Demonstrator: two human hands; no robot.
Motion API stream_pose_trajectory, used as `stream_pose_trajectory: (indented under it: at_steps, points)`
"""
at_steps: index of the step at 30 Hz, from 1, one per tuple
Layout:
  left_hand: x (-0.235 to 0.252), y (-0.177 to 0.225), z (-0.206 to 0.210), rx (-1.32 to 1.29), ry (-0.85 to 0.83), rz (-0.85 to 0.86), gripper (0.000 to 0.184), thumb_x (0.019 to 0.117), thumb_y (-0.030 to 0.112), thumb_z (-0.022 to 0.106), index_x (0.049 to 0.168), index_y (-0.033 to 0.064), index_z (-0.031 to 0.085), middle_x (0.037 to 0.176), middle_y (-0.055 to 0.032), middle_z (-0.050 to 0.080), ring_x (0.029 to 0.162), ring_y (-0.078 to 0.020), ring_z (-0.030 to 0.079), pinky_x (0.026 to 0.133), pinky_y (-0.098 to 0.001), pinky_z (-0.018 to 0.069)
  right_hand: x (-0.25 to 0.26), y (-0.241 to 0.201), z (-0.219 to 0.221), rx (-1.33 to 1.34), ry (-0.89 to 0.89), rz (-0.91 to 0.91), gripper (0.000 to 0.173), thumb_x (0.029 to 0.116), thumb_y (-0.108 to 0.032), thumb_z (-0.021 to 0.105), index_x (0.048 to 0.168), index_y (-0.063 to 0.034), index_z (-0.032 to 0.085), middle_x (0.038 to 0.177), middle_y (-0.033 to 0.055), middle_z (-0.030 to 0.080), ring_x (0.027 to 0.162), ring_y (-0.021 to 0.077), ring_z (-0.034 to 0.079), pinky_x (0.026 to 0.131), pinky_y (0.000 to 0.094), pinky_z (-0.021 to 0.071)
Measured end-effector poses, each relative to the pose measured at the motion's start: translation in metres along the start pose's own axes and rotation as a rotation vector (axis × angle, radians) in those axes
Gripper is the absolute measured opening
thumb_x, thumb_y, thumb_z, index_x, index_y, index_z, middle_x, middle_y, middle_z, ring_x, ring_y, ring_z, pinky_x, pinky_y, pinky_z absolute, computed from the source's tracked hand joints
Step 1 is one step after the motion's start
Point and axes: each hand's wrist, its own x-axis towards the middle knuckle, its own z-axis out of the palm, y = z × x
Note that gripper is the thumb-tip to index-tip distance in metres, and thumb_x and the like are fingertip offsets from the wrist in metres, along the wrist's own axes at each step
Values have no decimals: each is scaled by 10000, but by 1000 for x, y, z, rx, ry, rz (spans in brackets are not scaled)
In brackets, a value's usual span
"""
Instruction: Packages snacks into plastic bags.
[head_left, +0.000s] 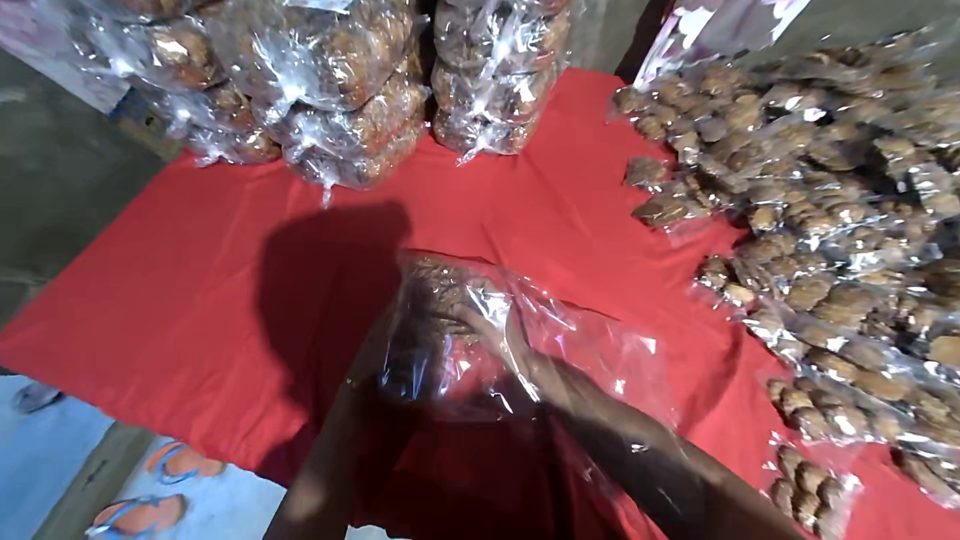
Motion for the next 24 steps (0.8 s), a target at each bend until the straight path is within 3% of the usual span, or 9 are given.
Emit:
stream_pose_trajectory:
  at_steps: [3,5,7,10,12,14,18,20,24]
  points:
    - [-7,5,1,-11,-32,-66,546,1114,253,196,1546,-76,256,1538,-201,410,1361,-67,449,1135,-224,358,8,-2,2,-442,-8,-30,554,948,-275,711,1339,94,578,1343,275,585,1257,319,580,1112,394,437]
    - [-5,3,0,5,-56,1,610,1098,310,200,1550,-99,211,1548,-205,393,1376,-49,430,1146,-195,342,14,-17,-4,-523,-104,73,542,976,-295,682,1372,57,567,1339,255,611,1258,321,594,1115,421,433]
    - [-4,-2,-1,15,-49,45,633,1089,320,218,1554,-109,206,1586,-222,350,1418,-76,394,1170,-215,304,16,-28,-20,-429,-268,124,565,998,-165,642,1479,47,435,1362,242,594,1251,274,595,1101,392,445]
    - [-6,-2,3,-13,-12,57,636,1090,337,234,1557,-95,223,1587,-201,358,1420,-54,384,1170,-202,301,13,-21,-57,-229,-546,59,688,917,16,581,1544,31,298,1458,187,518,1272,157,567,1041,291,489]
    - [-6,-1,5,-17,-15,47,613,1092,321,222,1553,-81,248,1569,-194,384,1399,-51,407,1159,-206,323,13,-14,-75,-319,-652,-14,887,843,-73,703,1588,14,230,1582,197,389,1405,200,464,1118,322,431]
    - [-9,4,7,-7,-33,22,575,1099,277,203,1557,-67,252,1562,-195,394,1388,-63,427,1151,-217,343,10,-15,-75,-500,-615,-79,954,824,-239,816,1564,47,287,1586,261,347,1438,302,415,1174,393,370]
    - [-13,11,11,60,-81,4,592,1091,273,180,1575,-67,205,1606,-217,320,1438,-102,376,1181,-241,298,-1,-25,-48,-583,-477,-27,815,883,-227,786,1519,69,372,1526,266,444,1409,303,466,1189,382,345]
    - [-16,12,11,70,-87,-8,586,1097,271,175,1581,-60,187,1606,-214,319,1438,-96,375,1181,-239,298,-3,-23,-33,-505,-335,27,638,967,-191,688,1482,74,421,1401,249,572,1284,269,587,1123,360,430]
    - [-17,8,10,93,-111,89,690,1079,367,244,1573,-103,142,1615,-237,290,1464,-113,340,1203,-244,268,9,-10,-13,-405,-237,30,417,1039,-182,560,1384,52,552,1303,206,648,1208,244,633,1083,381,469]
